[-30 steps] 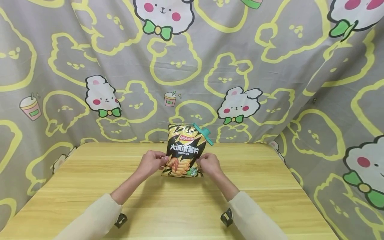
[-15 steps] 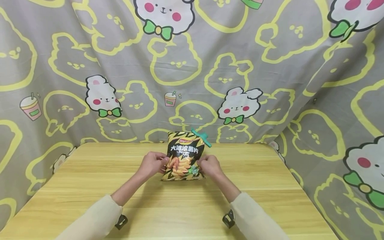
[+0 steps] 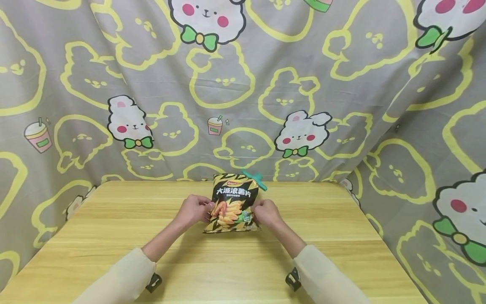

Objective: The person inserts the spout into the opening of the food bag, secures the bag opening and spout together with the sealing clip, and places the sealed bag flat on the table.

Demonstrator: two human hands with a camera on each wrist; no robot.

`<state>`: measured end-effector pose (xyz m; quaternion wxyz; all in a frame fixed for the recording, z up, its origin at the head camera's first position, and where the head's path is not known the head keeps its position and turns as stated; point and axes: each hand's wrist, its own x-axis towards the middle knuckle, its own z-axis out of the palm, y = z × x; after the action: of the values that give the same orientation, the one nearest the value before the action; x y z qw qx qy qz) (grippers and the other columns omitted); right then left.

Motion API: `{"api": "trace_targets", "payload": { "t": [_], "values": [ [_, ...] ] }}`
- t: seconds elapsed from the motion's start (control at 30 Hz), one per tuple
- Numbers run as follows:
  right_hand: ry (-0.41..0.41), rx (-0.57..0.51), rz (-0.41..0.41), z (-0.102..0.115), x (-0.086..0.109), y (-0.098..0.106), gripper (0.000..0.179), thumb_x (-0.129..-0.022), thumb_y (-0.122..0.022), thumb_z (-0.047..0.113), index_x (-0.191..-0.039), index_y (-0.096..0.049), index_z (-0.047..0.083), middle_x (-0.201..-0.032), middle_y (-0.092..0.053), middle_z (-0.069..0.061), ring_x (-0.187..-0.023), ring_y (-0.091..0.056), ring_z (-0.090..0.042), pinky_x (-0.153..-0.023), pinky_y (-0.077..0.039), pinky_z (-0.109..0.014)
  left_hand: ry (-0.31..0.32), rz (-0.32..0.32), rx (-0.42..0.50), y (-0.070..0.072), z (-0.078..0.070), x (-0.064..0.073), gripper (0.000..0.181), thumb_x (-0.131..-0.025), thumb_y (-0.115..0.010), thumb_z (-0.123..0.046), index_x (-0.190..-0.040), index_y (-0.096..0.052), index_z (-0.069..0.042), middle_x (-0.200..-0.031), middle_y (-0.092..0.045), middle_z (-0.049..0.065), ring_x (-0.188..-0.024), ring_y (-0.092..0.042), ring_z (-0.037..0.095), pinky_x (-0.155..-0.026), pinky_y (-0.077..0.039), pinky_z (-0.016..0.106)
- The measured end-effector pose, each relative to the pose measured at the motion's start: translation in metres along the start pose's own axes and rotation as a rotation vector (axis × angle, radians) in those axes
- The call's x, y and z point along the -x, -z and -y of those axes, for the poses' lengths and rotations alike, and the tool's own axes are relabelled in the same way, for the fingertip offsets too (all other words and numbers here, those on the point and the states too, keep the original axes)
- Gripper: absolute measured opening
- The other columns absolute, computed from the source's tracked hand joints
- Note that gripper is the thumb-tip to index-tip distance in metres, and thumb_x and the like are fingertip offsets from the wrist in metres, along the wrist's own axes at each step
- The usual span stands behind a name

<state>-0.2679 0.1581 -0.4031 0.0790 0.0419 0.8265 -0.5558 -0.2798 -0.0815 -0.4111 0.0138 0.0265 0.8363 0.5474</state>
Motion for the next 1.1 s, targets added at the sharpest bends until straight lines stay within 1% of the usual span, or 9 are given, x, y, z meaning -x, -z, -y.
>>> {"api": "trace_targets", "payload": {
  "t": [0.07, 0.2, 0.3, 0.6, 0.7, 0.87, 1.1],
  "values": [
    [-0.003, 0.013, 0.008, -0.002, 0.0, 0.0, 0.028, -0.099, -0.051, 0.003, -0.118, -0.062, -0.014, -0.112, -0.065, -0.023, -0.084, -0.065, -0.024, -0.075, -0.059, -0.035, 0.006, 0.009, -0.006, 0.0, 0.002, 0.0, 0.021, -0.097, -0.066, -0.007, -0.108, -0.074, 0.008, -0.09, -0.076, 0.022, -0.06, -0.073, 0.024, -0.063, -0.062, 0.042],
    [-0.006, 0.028, 0.025, -0.003, 0.001, 0.0, 0.027, -0.101, -0.051, 0.005, -0.116, -0.063, -0.014, -0.103, -0.067, -0.021, -0.083, -0.065, -0.023, -0.073, -0.059, -0.035, 0.013, 0.018, -0.03, 0.0, 0.005, 0.0, 0.021, -0.098, -0.065, -0.008, -0.109, -0.074, 0.008, -0.094, -0.076, 0.023, -0.059, -0.073, 0.023, -0.064, -0.063, 0.041],
    [-0.006, 0.018, 0.034, -0.004, 0.0, -0.001, 0.026, -0.101, -0.05, 0.005, -0.114, -0.064, -0.014, -0.097, -0.066, -0.019, -0.082, -0.066, -0.023, -0.074, -0.06, -0.036, 0.01, 0.017, -0.045, 0.0, 0.008, -0.001, 0.021, -0.098, -0.064, -0.008, -0.11, -0.074, 0.008, -0.096, -0.076, 0.023, -0.06, -0.073, 0.023, -0.063, -0.063, 0.04],
    [-0.008, 0.015, 0.033, -0.008, -0.002, -0.001, 0.029, -0.1, -0.051, 0.004, -0.118, -0.063, -0.014, -0.096, -0.066, -0.017, -0.08, -0.063, -0.022, -0.072, -0.059, -0.035, 0.017, 0.03, -0.045, 0.001, 0.009, -0.003, 0.022, -0.098, -0.065, -0.008, -0.11, -0.073, 0.008, -0.098, -0.075, 0.024, -0.063, -0.074, 0.024, -0.065, -0.063, 0.039],
    [-0.004, 0.009, 0.04, -0.009, -0.003, 0.0, 0.029, -0.097, -0.053, 0.002, -0.119, -0.064, -0.014, -0.092, -0.064, -0.014, -0.075, -0.059, -0.018, -0.069, -0.056, -0.033, 0.021, 0.036, -0.046, 0.001, 0.009, -0.003, 0.023, -0.097, -0.066, -0.007, -0.112, -0.072, 0.009, -0.101, -0.075, 0.025, -0.064, -0.074, 0.024, -0.066, -0.063, 0.038],
    [0.015, -0.012, 0.058, -0.009, -0.003, -0.001, 0.028, -0.095, -0.054, 0.0, -0.116, -0.064, -0.014, -0.081, -0.06, -0.008, -0.066, -0.05, -0.014, -0.063, -0.047, -0.029, 0.022, 0.045, -0.046, 0.001, 0.012, -0.004, 0.023, -0.097, -0.065, -0.006, -0.112, -0.071, 0.01, -0.096, -0.075, 0.025, -0.065, -0.074, 0.025, -0.065, -0.063, 0.038],
    [0.042, 0.009, 0.04, -0.01, -0.004, -0.002, 0.026, -0.094, -0.055, 0.0, -0.114, -0.064, -0.015, -0.079, -0.059, -0.008, -0.064, -0.049, -0.014, -0.061, -0.044, -0.026, 0.032, 0.064, -0.033, 0.0, 0.018, -0.009, 0.023, -0.098, -0.065, -0.007, -0.113, -0.072, 0.008, -0.092, -0.076, 0.021, -0.063, -0.073, 0.023, -0.065, -0.063, 0.037]
  ]
}}
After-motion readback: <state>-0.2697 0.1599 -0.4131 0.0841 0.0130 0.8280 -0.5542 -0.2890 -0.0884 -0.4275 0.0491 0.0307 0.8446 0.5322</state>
